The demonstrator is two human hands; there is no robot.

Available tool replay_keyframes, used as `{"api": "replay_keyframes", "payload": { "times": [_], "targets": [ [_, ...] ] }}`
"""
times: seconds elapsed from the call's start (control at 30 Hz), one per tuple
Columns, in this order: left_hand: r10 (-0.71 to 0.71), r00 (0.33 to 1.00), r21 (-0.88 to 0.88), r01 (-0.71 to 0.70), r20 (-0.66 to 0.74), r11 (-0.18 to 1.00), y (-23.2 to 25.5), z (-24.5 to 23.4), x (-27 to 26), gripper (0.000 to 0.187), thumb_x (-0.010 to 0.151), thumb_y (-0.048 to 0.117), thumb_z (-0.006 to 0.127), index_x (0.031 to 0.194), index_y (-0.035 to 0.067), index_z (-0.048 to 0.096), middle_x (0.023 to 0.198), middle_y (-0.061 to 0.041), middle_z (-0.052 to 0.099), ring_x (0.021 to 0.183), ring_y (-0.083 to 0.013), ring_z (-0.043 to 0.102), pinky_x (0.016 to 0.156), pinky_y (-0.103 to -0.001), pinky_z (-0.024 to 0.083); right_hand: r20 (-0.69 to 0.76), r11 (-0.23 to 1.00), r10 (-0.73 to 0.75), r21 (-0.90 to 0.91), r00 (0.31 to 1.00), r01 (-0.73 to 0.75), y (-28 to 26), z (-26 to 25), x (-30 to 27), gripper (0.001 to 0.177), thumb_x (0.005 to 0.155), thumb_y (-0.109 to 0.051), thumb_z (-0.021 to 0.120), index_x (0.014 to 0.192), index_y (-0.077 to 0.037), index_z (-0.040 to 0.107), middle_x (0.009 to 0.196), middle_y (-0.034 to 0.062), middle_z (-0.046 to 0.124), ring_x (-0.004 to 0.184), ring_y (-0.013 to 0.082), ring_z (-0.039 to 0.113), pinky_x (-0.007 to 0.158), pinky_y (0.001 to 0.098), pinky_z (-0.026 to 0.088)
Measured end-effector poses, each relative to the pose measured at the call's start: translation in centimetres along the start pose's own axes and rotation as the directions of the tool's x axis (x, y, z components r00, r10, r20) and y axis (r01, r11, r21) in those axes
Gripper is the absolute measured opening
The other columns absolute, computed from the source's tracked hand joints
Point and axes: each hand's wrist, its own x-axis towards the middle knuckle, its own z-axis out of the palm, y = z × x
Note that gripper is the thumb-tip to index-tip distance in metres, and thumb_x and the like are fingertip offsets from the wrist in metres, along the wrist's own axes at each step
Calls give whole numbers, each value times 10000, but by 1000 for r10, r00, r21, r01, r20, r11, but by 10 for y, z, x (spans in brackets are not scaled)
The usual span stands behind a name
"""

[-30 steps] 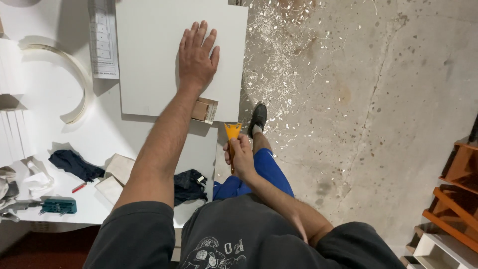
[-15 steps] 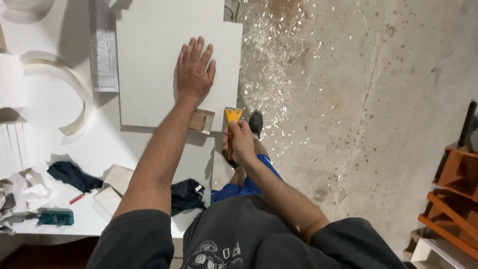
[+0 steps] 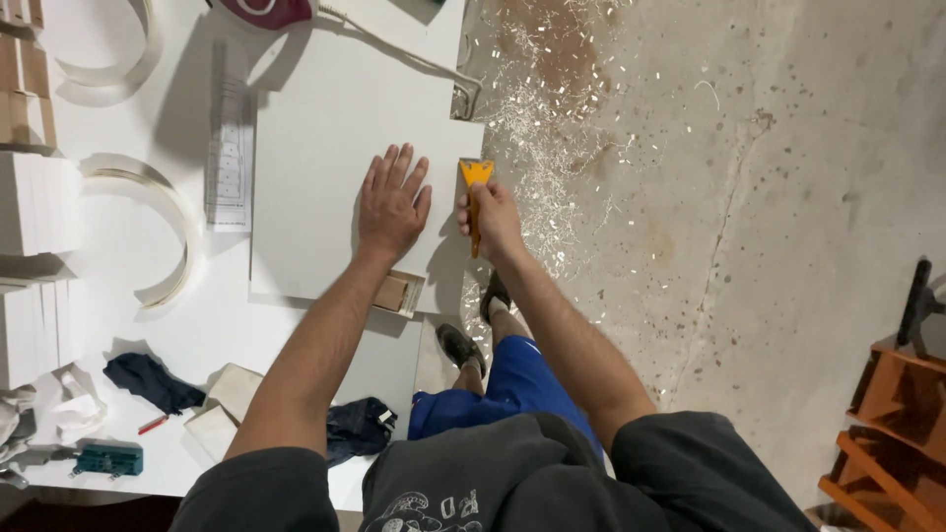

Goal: Applying edge banding to wooden boards using a clothes iron and a hand trimmer

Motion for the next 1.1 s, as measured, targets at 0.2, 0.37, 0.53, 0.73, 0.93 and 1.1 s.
{"api": "replay_keyframes", "payload": {
  "times": [0.2,0.37,0.53,0.73,0.93,1.1],
  "targets": [
    [-18,1000,7,18,23,1000,-1,-1,0,405,1036,397,539,1369,222,687,1486,-65,581,1434,-251,479,1232,-445,318,22,1000,1,-26,1000,-1,-18,-8,57,210,1035,-164,507,1162,2,483,795,97,637,527,167,643,354,258,503],
    [4,1000,17,-4,11,1000,4,-13,4,389,1025,375,567,1348,205,703,1453,-74,606,1410,-258,511,1223,-437,334,14,985,-143,99,990,141,-54,-39,56,141,1039,-179,526,1124,-71,499,829,76,663,633,153,682,447,225,510],
    [-55,995,-114,45,-81,992,-3,16,1,318,997,344,660,1255,182,751,1379,-81,638,1335,-289,567,1169,-451,383,154,942,-332,-8,931,337,-11,-114,28,237,1064,-192,562,1228,-22,555,999,143,698,793,198,721,513,206,521],
    [-189,805,-754,594,563,280,131,-13,36,264,928,390,784,1105,194,786,1072,-40,757,998,-189,715,895,-337,570,174,938,-326,-59,929,340,-1,-154,-59,293,1044,-169,596,1283,0,600,948,174,725,751,185,712,443,163,463],
    [-107,659,-665,746,745,-35,197,-1,34,207,800,289,898,849,115,796,720,-77,750,610,-110,667,568,-222,559,98,946,-301,-94,948,310,8,-193,-125,332,1045,-158,591,1331,9,605,968,171,707,779,177,648,607,209,490],
    [20,715,-527,495,698,690,189,-13,-35,263,963,362,648,921,138,780,907,-126,760,927,-341,729,790,-442,560,183,673,-62,-718,981,177,64,-208,-164,387,968,-203,699,1307,-32,625,1021,213,689,863,308,716,656,362,560]
  ]
}}
